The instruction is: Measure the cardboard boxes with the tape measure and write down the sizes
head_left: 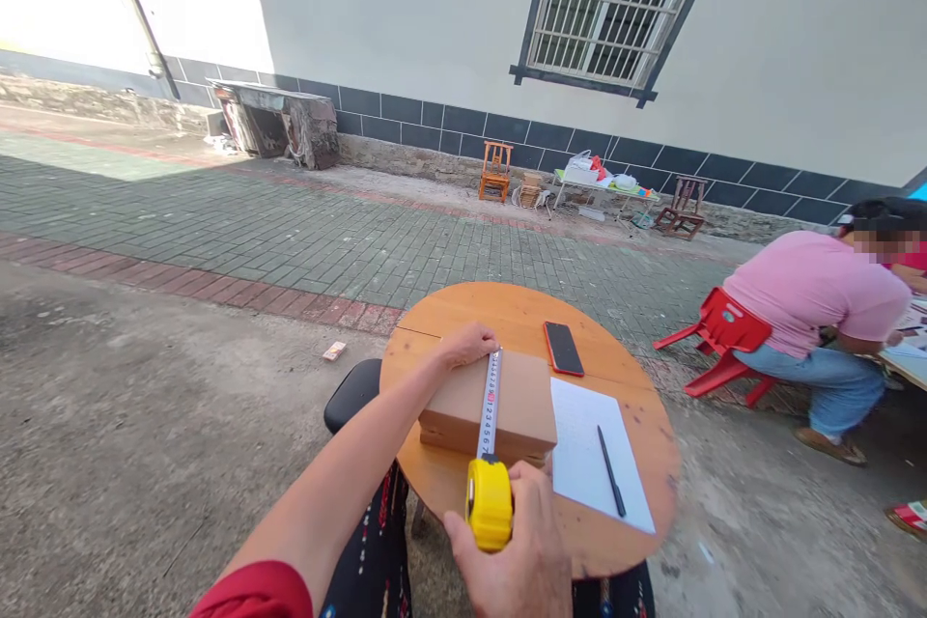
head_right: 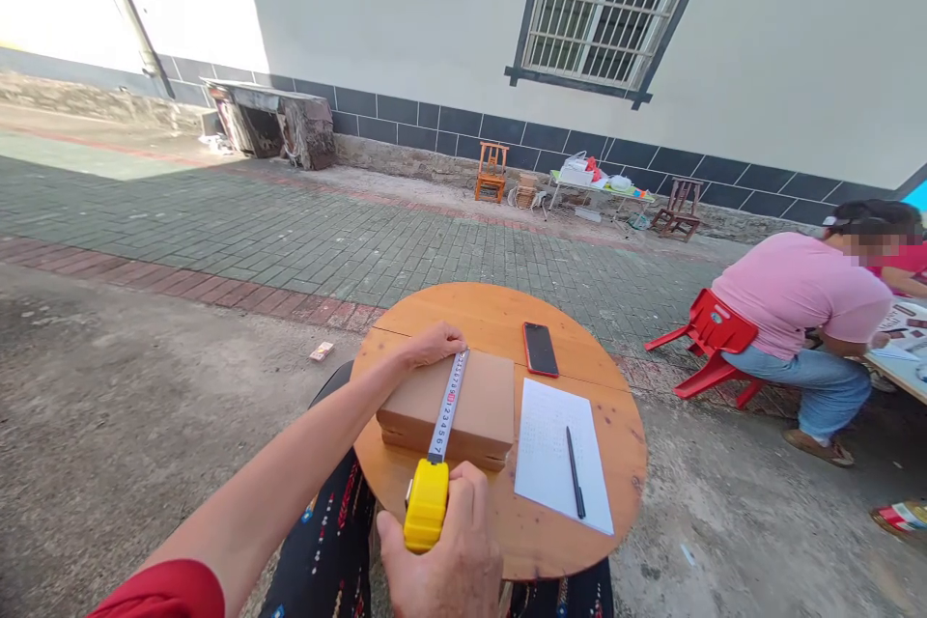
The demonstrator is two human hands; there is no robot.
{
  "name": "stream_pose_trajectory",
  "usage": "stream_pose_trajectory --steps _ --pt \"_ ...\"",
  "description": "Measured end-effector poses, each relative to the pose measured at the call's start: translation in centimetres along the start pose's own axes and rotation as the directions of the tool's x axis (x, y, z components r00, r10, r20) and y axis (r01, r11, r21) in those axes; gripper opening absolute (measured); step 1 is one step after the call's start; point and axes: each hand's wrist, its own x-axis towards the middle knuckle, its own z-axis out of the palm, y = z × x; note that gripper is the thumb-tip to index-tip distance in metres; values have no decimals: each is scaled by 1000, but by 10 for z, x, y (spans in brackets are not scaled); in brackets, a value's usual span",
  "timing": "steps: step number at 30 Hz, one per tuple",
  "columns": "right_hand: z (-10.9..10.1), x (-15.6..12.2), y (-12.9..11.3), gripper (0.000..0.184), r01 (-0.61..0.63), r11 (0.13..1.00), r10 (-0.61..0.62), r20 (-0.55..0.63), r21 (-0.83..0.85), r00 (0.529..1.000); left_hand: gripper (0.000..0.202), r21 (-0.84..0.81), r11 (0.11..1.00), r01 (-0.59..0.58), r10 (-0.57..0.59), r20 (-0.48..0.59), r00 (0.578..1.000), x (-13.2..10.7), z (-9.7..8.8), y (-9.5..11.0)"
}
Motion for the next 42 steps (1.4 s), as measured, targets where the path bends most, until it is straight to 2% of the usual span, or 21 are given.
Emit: stream_pose_trajectory --steps 4,7,10,12,15,18,22,24,27,30,33,37,39,42 --pt "-3 1 2 39 -37 999 38 -22 31 999 36 -37 999 -31 29 -51 998 -6 -2 8" --pt "-8 1 12 35 9 997 -1 -90 82 996 34 -74 994 -85 75 -122 990 -17 -9 21" --pt "-13 -1 26 29 72 986 -48 -157 149 986 27 -103 982 -155 130 -217 967 -37 -15 37" --pt "-17 -2 34 25 64 977 -27 -180 204 983 28 -119 973 -200 159 -283 946 -56 -13 49" --pt "-21 -2 44 25 27 952 33 -192 304 981 24 -139 961 -239 178 -351 919 -91 1 64" --pt "-22 -3 52 27 3 924 64 -164 383 984 23 -160 956 -246 171 -380 909 -126 24 74" --pt "-18 -7 64 30 -20 897 73 -103 441 992 25 -257 948 -186 66 -414 908 -161 55 82" --pt "-16 -10 70 32 -18 885 62 -79 466 995 31 -289 944 -161 37 -391 919 -176 66 82" --pt "-13 -14 82 34 -16 872 49 -56 489 997 42 -293 948 -122 29 -302 953 -196 77 81" --pt "-9 -17 93 37 -43 849 58 -12 527 998 49 -296 953 -59 -30 -286 958 -211 84 77" --pt "-6 -19 98 41 -157 771 143 72 617 987 52 -303 952 -40 -79 -370 926 -221 88 68" --pt "-9 -16 98 51 -346 548 275 226 762 934 46 -281 959 -25 -134 -532 836 -227 90 45" --pt "-14 -11 100 53 -395 469 249 311 790 917 42 -259 966 -13 -151 -605 782 -230 90 30" --pt "-23 3 100 51 -397 451 189 349 799 918 39 -244 970 0 -171 -677 716 -233 88 8"
